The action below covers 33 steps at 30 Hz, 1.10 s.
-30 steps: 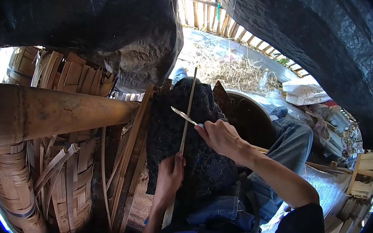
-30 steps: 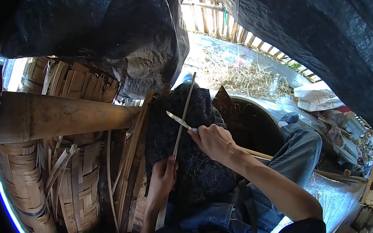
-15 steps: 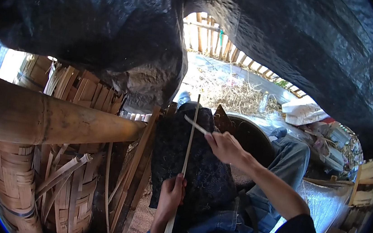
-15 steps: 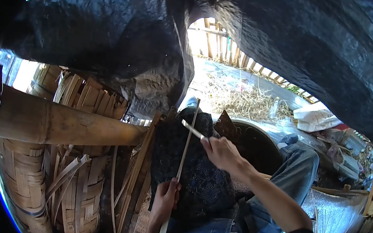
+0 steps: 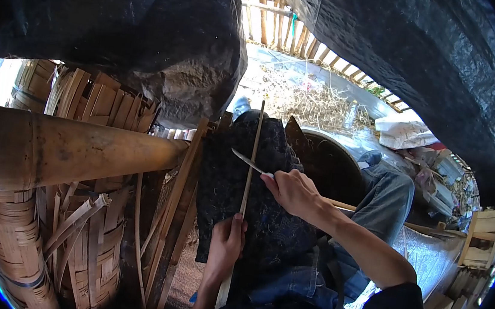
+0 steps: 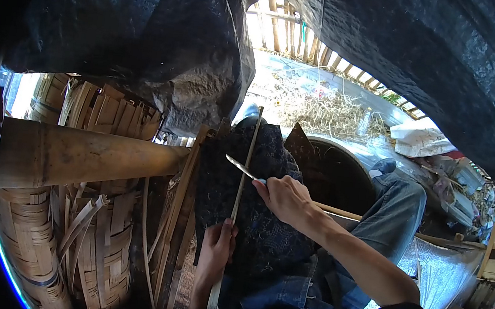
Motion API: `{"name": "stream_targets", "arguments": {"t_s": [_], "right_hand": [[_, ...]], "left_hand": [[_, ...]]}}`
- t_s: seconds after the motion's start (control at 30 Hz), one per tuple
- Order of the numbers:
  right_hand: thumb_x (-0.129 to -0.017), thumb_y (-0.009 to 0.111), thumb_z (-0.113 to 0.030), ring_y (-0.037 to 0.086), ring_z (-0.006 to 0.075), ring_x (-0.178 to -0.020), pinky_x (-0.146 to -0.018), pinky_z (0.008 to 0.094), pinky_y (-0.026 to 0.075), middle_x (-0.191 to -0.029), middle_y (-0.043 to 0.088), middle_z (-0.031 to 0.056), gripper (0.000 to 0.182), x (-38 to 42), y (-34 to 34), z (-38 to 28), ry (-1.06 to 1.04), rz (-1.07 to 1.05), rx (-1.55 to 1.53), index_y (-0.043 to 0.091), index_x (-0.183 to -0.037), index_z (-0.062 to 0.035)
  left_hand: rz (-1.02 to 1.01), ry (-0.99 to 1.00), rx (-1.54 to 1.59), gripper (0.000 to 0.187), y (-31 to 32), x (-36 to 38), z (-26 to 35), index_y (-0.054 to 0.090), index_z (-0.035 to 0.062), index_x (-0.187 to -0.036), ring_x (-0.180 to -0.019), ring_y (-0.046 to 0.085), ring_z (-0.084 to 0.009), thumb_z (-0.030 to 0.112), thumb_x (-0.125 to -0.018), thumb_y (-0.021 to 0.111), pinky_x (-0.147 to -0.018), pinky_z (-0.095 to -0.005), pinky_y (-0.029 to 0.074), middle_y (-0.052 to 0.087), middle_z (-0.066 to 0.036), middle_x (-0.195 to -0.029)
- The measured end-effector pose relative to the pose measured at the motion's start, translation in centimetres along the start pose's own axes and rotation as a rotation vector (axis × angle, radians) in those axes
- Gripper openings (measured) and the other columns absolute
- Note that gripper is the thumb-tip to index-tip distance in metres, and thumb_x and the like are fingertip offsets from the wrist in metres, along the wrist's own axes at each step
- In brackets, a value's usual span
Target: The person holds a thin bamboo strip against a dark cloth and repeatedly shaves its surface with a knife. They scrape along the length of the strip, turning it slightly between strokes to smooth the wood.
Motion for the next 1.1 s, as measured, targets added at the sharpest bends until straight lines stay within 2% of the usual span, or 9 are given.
{"name": "stream_targets", "arguments": {"t_s": [0.07, 0.27, 0.47, 0.7, 0.77, 0.8, 0.93, 1.0, 1.1], "right_hand": [[-0.096, 0.047, -0.035, 0.057, 0.0382, -0.046, -0.041, 0.0431, 0.044, -0.048, 0.052, 0.0206, 0.053, 0.1, 0.5, 0.1, 0.04, -0.03, -0.009, 0.054, -0.056, -0.0014], [-0.096, 0.05, -0.029, 0.056, 0.0401, -0.048, -0.04, 0.0433, 0.042, -0.051, 0.051, 0.0224, 0.048, -2.0, -0.1, 1.0, 0.02, 0.16, -0.049, 0.049, -0.057, -0.0015], [-0.098, 0.044, -0.033, 0.058, 0.0388, -0.049, -0.046, 0.0454, 0.046, -0.052, 0.055, 0.0213, 0.053, -0.7, -0.3, 1.3, -0.09, 0.009, -0.07, 0.055, -0.058, -0.0003], [-0.099, 0.042, -0.033, 0.06, 0.0384, -0.052, -0.048, 0.0462, 0.046, -0.052, 0.055, 0.0215, 0.053, -2.1, -0.2, 3.2, 0.001, 0.002, 0.041, 0.056, -0.059, -0.0004], [-0.099, 0.041, -0.033, 0.06, 0.0378, -0.053, -0.05, 0.0455, 0.046, -0.052, 0.054, 0.0222, 0.055, -3.0, 0.4, 3.3, -0.093, -0.047, 0.071, 0.055, -0.058, 0.0008], [-0.099, 0.04, -0.033, 0.059, 0.0379, -0.052, -0.053, 0.0448, 0.047, -0.051, 0.053, 0.0224, 0.056, -3.4, 0.2, 3.3, 0.005, -0.147, 0.0, 0.054, -0.057, 0.0014], [-0.1, 0.038, -0.031, 0.055, 0.0373, -0.046, -0.05, 0.0448, 0.042, -0.049, 0.049, 0.0227, 0.056, -6.0, 0.4, 3.8, 0.029, -0.22, -0.035, 0.052, -0.058, 0.0023], [-0.1, 0.037, -0.033, 0.062, 0.036, -0.058, -0.057, 0.0442, 0.048, -0.057, 0.056, 0.0238, 0.057, -7.6, 0.5, 3.7, 0.034, -0.224, 0.037, 0.053, -0.059, 0.0026], [-0.101, 0.035, -0.032, 0.064, 0.0348, -0.065, -0.059, 0.0439, 0.048, -0.066, 0.06, 0.025, 0.055, -10.5, 0.0, 5.8, 0.085, -0.098, 0.044, 0.055, -0.062, 0.0032]], "left_hand": [[-0.003, -0.003, 0.004, 0.038, -0.1, 0.1, 0.1, 0.052, 0.0034, -0.076, -0.038, 0.033, -0.0037, 0.029, -0.1, 0.038, -0.035, -0.0224, 0.028, 0.036, 0.004, -0.047], [-0.061, -0.009, 0.031, 0.04, 0.4, 0.8, -0.3, 0.052, 0.0044, -0.076, -0.039, 0.034, -0.0035, 0.033, -0.1, 0.038, -0.035, -0.0217, 0.028, 0.037, 0.004, -0.047], [-0.049, -0.003, 0.053, 0.042, -0.6, 0.1, -0.3, 0.052, 0.0052, -0.076, -0.039, 0.034, -0.0037, 0.036, -0.1, 0.037, -0.035, -0.0218, 0.028, 0.038, 0.003, -0.048], [-0.081, -0.031, 0.019, 0.041, 0.0, 0.4, -0.4, 0.051, 0.0059, -0.076, -0.039, 0.033, -0.0033, 0.036, -0.101, 0.036, -0.035, -0.0221, 0.027, 0.037, 0.003, -0.047], [-0.073, -0.025, 0.017, 0.041, -0.2, 0.4, -0.4, 0.051, 0.0059, -0.076, -0.038, 0.033, -0.0032, 0.035, -0.101, 0.036, -0.035, -0.0221, 0.027, 0.037, 0.004, -0.047], [-0.067, -0.02, 0.02, 0.041, -0.2, 0.4, -0.4, 0.051, 0.006, -0.077, -0.038, 0.032, -0.0031, 0.035, -0.101, 0.035, -0.035, -0.022, 0.026, 0.036, 0.004, -0.047], [-0.079, 0.004, 0.045, 0.04, -0.1, 0.4, -0.3, 0.051, 0.0063, -0.076, -0.038, 0.031, -0.0032, 0.034, -0.101, 0.035, -0.035, -0.0219, 0.026, 0.035, 0.004, -0.046], [-0.071, -0.018, 0.039, 0.04, -0.2, 0.6, -0.5, 0.05, 0.0066, -0.076, -0.036, 0.031, -0.0035, 0.034, -0.101, 0.034, -0.035, -0.0216, 0.026, 0.035, 0.004, -0.045], [-0.103, -0.059, 0.05, 0.041, -0.2, 1.3, -0.9, 0.05, 0.0068, -0.075, -0.036, 0.031, -0.0038, 0.034, -0.101, 0.034, -0.035, -0.0215, 0.026, 0.035, 0.004, -0.045]]}}
Point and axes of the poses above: each hand's wrist, its own x-axis away from the middle knuckle, its own y-axis out of the palm, z = x × y, the point moved 9 cm from there along -x, towards the middle knuckle
